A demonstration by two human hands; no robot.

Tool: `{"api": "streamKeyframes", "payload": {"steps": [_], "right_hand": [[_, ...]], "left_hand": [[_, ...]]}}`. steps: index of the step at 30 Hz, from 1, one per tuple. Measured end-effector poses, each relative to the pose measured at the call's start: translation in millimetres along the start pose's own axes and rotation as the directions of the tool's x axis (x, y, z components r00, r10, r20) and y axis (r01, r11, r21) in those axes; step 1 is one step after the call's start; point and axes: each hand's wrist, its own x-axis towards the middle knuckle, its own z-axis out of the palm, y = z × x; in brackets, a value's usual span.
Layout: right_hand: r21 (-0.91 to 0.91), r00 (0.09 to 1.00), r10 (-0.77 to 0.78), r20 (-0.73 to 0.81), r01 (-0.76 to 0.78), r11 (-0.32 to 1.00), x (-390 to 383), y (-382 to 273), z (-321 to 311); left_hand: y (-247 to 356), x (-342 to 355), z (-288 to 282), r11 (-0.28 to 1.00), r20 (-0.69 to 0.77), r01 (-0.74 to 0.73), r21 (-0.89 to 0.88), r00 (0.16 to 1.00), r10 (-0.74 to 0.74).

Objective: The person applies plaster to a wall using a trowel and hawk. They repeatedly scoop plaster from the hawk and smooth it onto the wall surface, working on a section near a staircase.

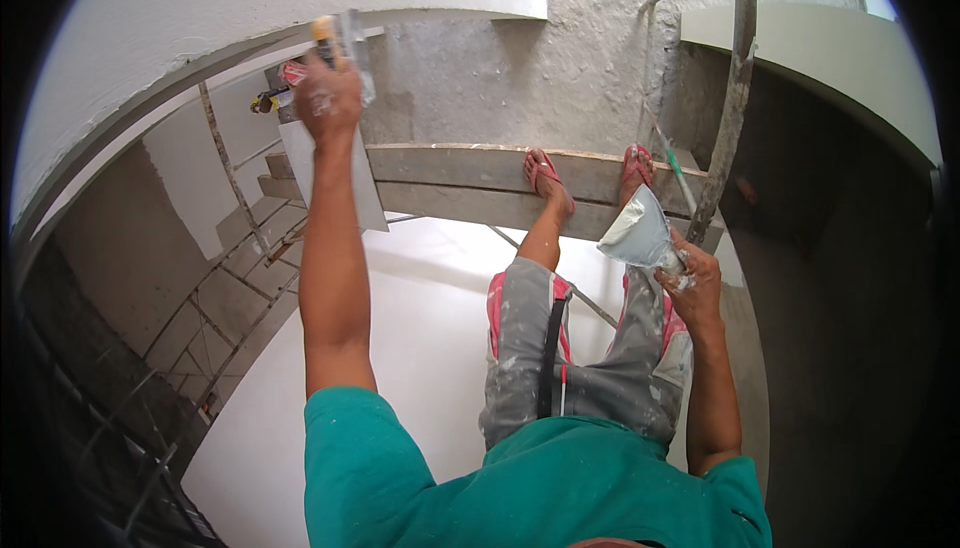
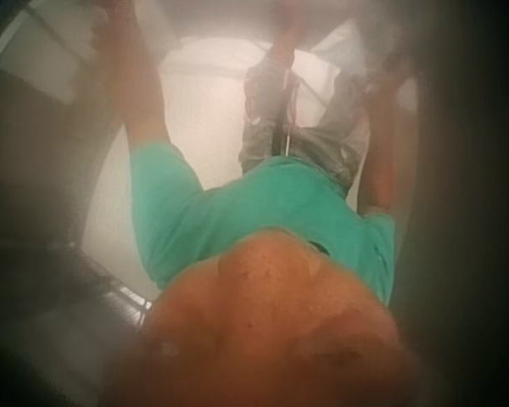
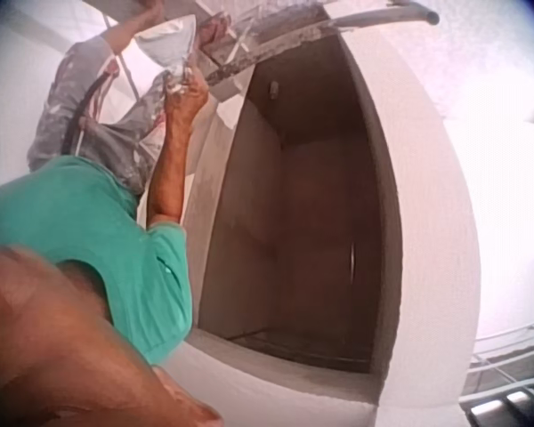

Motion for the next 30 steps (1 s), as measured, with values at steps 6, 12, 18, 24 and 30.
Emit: {"api": "streamKeyframes", "payload": {"steps": [6, 12, 18, 24, 30], "right_hand": [[0.135, 0.998, 0.030, -0.048, -0.023, 0.991, -4, 9, 3], [0.022, 0.989, -0.120, -0.082, 0.122, 0.992, -1, 6, 1], [0.031, 0.999, -0.028, -0.032, 0.029, 0.999, -3, -4, -5], [0.038, 0.999, -0.003, -0.044, 0.004, 0.999, -5, 0, -5], [0.034, 0.992, -0.103, -0.077, 0.106, 0.994, -2, -2, -3]], "left_hand": [[3, 20, 34, 0.994, -0.005, -0.083, 0.072, 0.996, 0.084], [-11, 47, -16, 0.998, -0.056, 0.048, 0.029, 0.997, -0.046], [-22, 49, -80, 0.991, -0.116, 0.108, 0.077, 0.988, -0.098], [-36, 31, -91, 0.880, -0.131, -0.035, -0.474, 0.991, -0.031], [-58, 50, -33, 0.934, -0.203, -0.107, -0.341, 0.978, 0.038]]}}
